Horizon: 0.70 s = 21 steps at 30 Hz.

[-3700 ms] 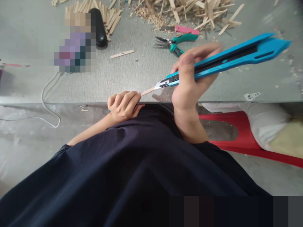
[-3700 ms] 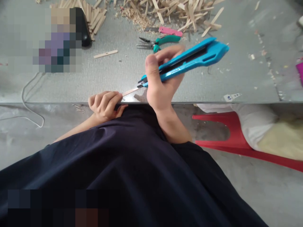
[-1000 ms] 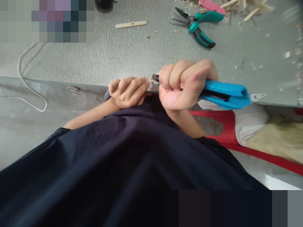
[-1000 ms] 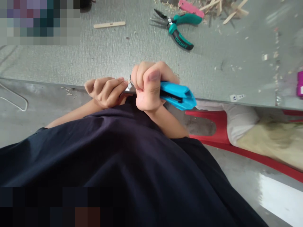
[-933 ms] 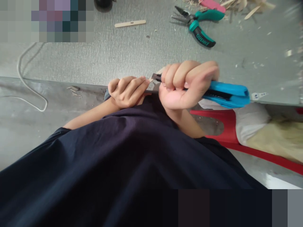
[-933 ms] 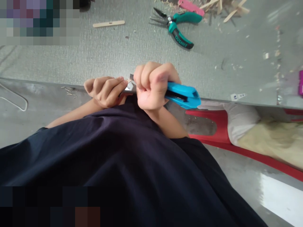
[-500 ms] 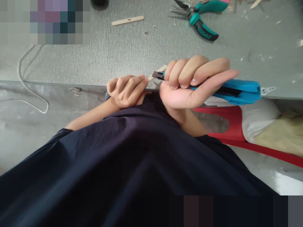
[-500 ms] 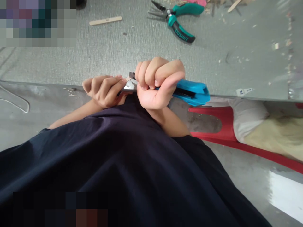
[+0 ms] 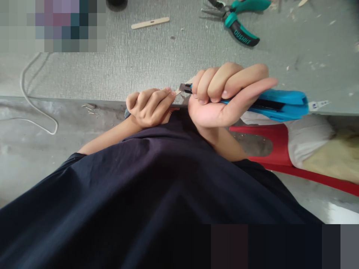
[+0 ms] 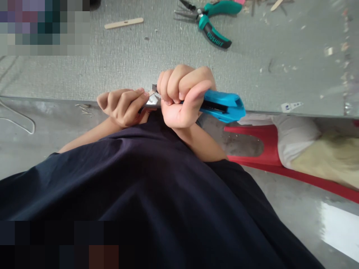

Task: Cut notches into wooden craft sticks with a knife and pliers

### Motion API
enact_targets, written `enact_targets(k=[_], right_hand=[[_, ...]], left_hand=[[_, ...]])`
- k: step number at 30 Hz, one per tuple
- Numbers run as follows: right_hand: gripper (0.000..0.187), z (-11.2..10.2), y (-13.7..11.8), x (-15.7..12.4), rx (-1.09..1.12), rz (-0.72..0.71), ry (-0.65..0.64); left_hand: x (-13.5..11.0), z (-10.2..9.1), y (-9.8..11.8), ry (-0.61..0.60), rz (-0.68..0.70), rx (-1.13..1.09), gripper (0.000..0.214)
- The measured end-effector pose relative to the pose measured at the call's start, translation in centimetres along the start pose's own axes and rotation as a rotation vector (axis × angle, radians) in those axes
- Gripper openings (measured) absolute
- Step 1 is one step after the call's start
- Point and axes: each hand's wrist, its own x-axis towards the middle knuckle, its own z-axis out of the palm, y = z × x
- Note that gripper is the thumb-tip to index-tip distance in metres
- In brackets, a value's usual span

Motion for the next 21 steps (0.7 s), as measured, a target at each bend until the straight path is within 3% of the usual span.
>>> enact_targets(k=[5,11,21], right_hand=[[0.073,-0.3,0.2,-0.5,-0.030,0.079,0.000],[0.075,-0.1,0.1,-0.8,-0.106,0.110,0.083],[0.076,1.1,-2.9,0.4,-0.089,0.161,-0.020]], left_hand=[[-0.1,-0.1,0.2,0.036,-0.020,0.019,0.076],[0.3,-0.4,0.4,-0.015,-0.044,0.002,0.075],[0.6,-0.7,0.6,-0.063,-0.087,-0.036,0.079]])
